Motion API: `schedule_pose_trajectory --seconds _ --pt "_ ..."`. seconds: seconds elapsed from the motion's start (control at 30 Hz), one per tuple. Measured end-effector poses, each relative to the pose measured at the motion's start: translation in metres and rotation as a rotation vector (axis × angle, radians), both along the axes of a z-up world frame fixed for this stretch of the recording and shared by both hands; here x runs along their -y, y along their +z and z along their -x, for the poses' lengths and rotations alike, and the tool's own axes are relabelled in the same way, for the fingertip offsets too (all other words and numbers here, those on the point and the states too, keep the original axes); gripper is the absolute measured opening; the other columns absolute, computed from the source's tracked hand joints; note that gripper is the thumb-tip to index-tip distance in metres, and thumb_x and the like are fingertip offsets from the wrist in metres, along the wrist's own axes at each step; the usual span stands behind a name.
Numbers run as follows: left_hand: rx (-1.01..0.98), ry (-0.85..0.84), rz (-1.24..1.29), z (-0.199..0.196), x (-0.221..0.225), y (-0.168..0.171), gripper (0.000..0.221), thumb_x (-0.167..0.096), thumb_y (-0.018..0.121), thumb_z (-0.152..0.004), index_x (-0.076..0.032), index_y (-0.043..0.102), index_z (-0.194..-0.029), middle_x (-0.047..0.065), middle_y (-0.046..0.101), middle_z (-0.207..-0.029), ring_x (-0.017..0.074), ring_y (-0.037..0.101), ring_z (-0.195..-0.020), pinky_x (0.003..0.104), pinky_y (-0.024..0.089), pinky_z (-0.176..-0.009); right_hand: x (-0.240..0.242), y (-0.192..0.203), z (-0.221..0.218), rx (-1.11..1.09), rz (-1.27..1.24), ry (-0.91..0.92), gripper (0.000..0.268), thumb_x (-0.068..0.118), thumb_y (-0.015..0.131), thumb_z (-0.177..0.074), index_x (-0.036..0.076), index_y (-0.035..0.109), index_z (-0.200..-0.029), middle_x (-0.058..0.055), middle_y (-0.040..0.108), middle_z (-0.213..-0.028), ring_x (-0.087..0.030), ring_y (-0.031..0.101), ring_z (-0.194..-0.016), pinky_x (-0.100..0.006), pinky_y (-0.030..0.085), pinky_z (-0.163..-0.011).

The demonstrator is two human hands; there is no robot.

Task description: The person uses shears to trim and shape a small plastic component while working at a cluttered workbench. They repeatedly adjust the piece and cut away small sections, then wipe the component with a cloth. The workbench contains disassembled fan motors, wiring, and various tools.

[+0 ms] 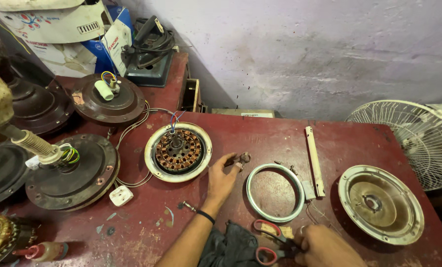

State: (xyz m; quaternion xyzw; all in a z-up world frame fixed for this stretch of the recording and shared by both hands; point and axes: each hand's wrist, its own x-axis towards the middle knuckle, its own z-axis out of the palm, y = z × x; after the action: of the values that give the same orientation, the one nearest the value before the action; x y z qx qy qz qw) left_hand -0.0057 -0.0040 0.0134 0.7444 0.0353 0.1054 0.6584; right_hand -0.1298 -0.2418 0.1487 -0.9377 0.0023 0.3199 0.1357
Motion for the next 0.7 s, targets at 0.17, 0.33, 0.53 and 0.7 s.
schedule_pose_trajectory --seconds 0.17,0.33,0.53,0.7 --pt "-0.073 -0.085 0.294 -0.002 -0.005 -0.004 0.046 -0.021 0.064 -0.095 0.0 0.061 -0.136 0.016 0.071 -0.131 0.0229 0.066 -0.123 0.033 0.048 -0.107 -0.002 -0.056 -0.005 0.11 -0.276 -0.083 0.035 0.026 0.085 -0.08 0.021 0.081 -0.114 -0.007 0.082 -0.097 -0.022 0.077 -0.096 -0.035 0.061 -0.088" --pt "-0.097 -0.14 0.49 0.03 -0.015 0.015 0.06 -0.034 0.051 -0.099 0.007 0.054 -0.142 0.022 0.064 -0.142 0.0261 0.053 -0.139 0.037 0.032 -0.119 -0.061 -0.129 -0.004 0.302 -0.452 0.6 0.034 0.013 0.076 -0.086 0.019 0.081 -0.119 -0.013 0.075 -0.119 -0.036 0.069 -0.105 -0.048 0.05 -0.09" --pt "-0.186 -0.176 1.101 0.066 -0.032 0.046 0.073 -0.043 0.035 -0.103 0.016 0.039 -0.146 0.032 0.051 -0.149 0.0357 0.047 -0.143 0.043 0.03 -0.123 -0.063 -0.12 -0.008 0.133 -0.777 0.632 0.031 0.009 0.08 -0.073 0.005 0.073 -0.102 -0.016 0.074 -0.094 -0.033 0.074 -0.091 -0.042 0.057 -0.08" --pt "-0.174 -0.412 1.335 0.075 -0.04 0.076 0.078 -0.052 0.033 -0.102 0.013 0.042 -0.143 0.031 0.055 -0.145 0.0375 0.05 -0.139 0.043 0.035 -0.117 -0.081 -0.05 -0.016 0.306 -1.087 -0.296 0.026 -0.004 0.075 -0.085 -0.005 0.068 -0.11 -0.028 0.064 -0.097 -0.05 0.061 -0.09 -0.053 0.05 -0.079"
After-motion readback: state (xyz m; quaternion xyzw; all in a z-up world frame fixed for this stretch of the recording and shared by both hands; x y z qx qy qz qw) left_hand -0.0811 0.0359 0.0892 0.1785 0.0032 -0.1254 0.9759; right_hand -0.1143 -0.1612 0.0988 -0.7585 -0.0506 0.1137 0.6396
